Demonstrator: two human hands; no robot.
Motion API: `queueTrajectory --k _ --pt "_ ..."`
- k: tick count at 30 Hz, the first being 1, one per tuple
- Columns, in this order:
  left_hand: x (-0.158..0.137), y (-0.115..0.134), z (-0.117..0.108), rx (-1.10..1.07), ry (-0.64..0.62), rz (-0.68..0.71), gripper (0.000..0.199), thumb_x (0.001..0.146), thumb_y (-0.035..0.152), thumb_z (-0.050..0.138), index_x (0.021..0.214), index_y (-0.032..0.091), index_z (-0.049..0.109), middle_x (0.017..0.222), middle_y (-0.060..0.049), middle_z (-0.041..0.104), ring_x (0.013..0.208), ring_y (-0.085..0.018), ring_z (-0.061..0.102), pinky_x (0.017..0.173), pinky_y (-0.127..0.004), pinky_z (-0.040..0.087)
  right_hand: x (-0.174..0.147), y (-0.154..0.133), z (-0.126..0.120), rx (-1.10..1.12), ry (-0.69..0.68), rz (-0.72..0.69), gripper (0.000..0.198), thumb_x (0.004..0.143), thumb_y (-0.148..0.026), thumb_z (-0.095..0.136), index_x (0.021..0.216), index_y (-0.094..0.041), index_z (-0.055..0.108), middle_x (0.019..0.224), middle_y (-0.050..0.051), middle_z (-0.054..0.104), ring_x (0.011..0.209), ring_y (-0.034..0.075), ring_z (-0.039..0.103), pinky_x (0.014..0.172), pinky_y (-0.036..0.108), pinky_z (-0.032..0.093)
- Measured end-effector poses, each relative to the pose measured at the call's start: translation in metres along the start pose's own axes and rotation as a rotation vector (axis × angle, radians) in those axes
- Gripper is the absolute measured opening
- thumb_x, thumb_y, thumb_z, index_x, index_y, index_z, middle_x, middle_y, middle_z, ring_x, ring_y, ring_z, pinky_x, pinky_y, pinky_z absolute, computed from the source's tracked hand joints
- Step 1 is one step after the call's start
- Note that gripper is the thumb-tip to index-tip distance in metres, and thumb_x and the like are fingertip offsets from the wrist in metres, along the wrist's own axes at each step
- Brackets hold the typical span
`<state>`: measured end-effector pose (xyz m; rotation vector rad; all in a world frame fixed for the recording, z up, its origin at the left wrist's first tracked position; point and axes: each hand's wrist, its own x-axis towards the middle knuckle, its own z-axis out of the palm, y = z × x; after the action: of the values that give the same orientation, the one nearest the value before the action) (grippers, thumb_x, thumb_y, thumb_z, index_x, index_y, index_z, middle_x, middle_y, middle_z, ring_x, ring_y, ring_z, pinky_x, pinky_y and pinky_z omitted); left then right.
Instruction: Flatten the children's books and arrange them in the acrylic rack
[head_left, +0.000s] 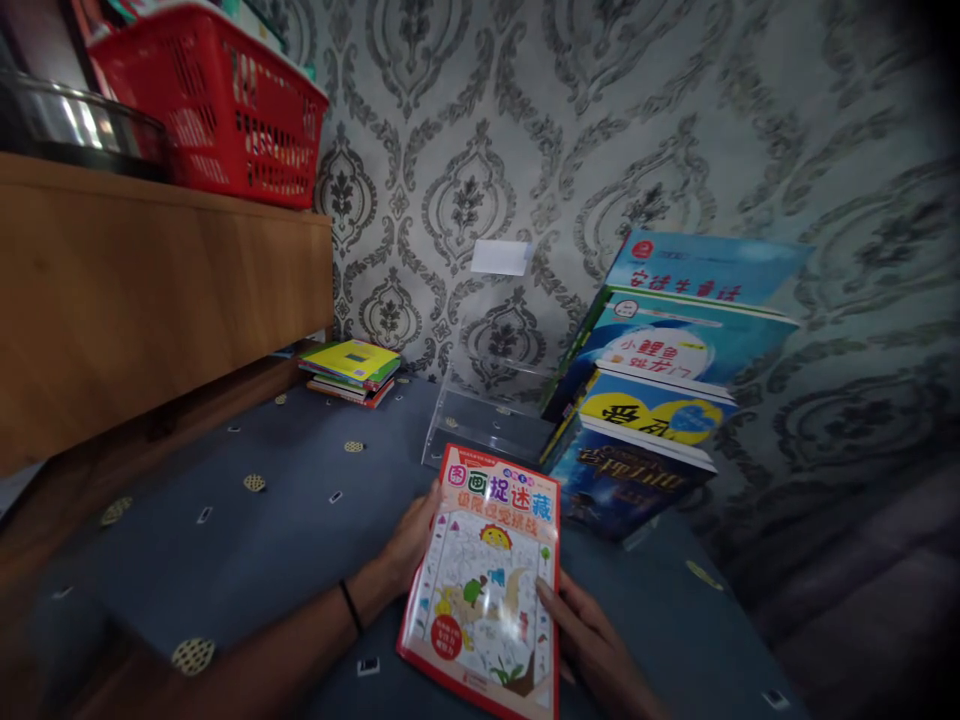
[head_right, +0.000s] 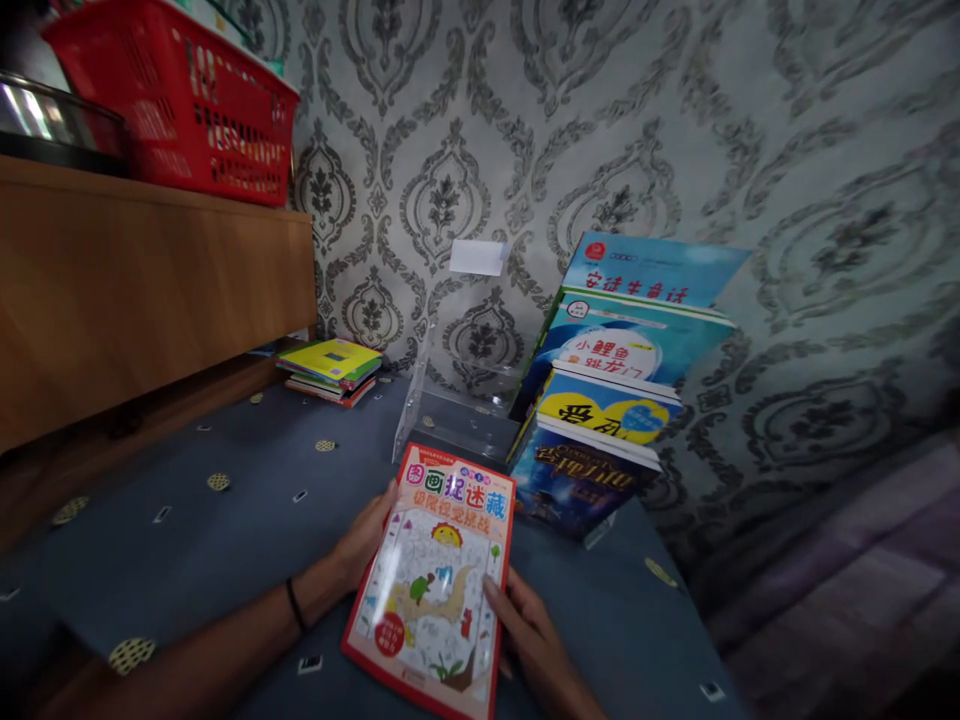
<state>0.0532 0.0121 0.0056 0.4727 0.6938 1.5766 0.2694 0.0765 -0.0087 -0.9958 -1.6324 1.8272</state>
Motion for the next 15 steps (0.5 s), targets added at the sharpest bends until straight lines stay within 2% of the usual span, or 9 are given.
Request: queueTrajectory --k 8,11,15 --pt "0.0015 -0.0017 -0.0041 0.035 -0.016 0.026 0.068 0.085 0.067 0.065 0.115 0.007 0.073 0.120 -0.023 0.073 0.113 -0.040 0.070 0.108 -0.055 0.047 0.0022 0.0073 -0.0011 0.017 0.021 0.002 0.063 0.073 -0.070 0.075 0.109 -0.019 0.066 0.060 0.000 0.065 0.040 0.008 0.047 0.033 0.016 0.031" --pt "0.0008 -0.0012 -0.0042 0.025 -0.028 0.023 0.069 0.084 0.067 0.066 0.116 0.006 0.072 0.119 -0.024 0.073 0.113 -0.040 0.070 0.108 -0.055 0.047 0.0027 0.0065 -0.0008 0.015 0.002 0.010 0.066 0.070 -0.072 0.076 0.108 -0.018 0.066 0.061 0.001 0.066 0.041 0.008 0.048 0.032 0.015 0.029" --pt "0.0014 -0.0003 -0.0054 0.046 -0.035 0.032 0.072 0.082 0.068 0.068 0.115 0.005 0.072 0.120 -0.025 0.072 0.111 -0.040 0.071 0.105 -0.054 0.050 0.0000 0.0020 0.0013 0.039 0.012 -0.009 0.060 0.074 -0.068 0.077 0.107 -0.019 0.067 0.062 0.000 0.066 0.043 0.007 0.048 0.034 0.014 0.030"
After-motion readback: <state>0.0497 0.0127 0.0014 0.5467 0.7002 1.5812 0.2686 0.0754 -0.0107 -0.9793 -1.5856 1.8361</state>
